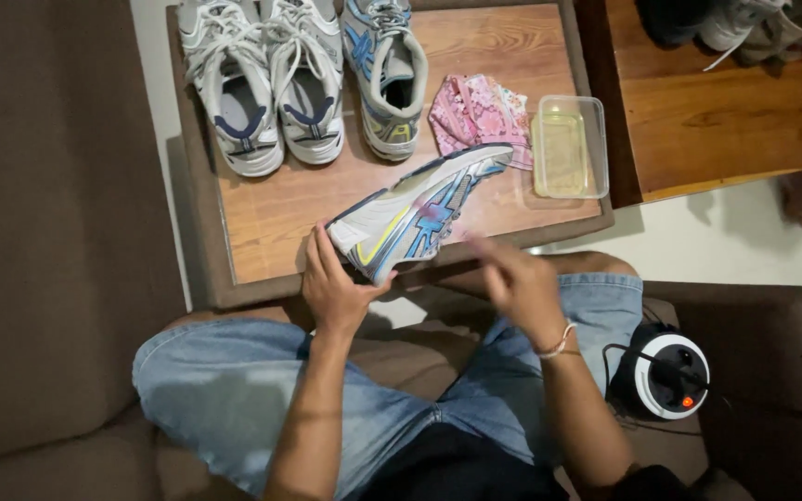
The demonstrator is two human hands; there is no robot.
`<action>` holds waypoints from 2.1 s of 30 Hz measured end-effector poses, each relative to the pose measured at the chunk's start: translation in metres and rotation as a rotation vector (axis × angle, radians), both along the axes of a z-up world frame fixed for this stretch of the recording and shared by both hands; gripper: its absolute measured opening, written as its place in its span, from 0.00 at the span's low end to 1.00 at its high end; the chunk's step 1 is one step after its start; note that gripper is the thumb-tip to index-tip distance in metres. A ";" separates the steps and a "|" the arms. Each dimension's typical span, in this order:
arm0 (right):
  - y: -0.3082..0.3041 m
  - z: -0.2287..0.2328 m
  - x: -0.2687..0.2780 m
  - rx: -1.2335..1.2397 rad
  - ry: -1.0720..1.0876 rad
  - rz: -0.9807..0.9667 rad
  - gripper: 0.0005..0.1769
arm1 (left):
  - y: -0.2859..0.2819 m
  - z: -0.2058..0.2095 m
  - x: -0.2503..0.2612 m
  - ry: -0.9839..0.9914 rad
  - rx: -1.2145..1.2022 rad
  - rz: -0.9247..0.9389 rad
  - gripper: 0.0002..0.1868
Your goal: A person cleans a sneaker using a toothbrush and a cleaning solution while sitting on a couch.
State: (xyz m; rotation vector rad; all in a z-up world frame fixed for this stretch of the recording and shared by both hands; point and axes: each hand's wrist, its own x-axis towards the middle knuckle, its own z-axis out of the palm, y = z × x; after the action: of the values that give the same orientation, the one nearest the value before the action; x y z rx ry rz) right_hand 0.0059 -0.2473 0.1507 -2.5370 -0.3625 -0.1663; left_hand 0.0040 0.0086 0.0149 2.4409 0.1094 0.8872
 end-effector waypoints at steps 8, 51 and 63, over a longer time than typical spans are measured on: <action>0.001 -0.014 -0.007 0.082 0.023 0.061 0.20 | -0.002 -0.004 -0.002 0.016 0.015 0.022 0.66; -0.066 -0.016 0.026 0.401 -0.182 -0.331 0.22 | -0.005 0.003 -0.001 0.037 0.128 0.004 0.68; 0.005 -0.047 -0.005 0.203 -0.006 0.100 0.24 | -0.004 0.001 0.001 0.068 0.137 0.024 0.69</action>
State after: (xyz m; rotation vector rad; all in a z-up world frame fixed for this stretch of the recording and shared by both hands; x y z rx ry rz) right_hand 0.0006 -0.2420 0.1037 -2.3131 -0.4506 -0.1635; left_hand 0.0050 0.0050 0.0155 2.6025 0.1057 0.8476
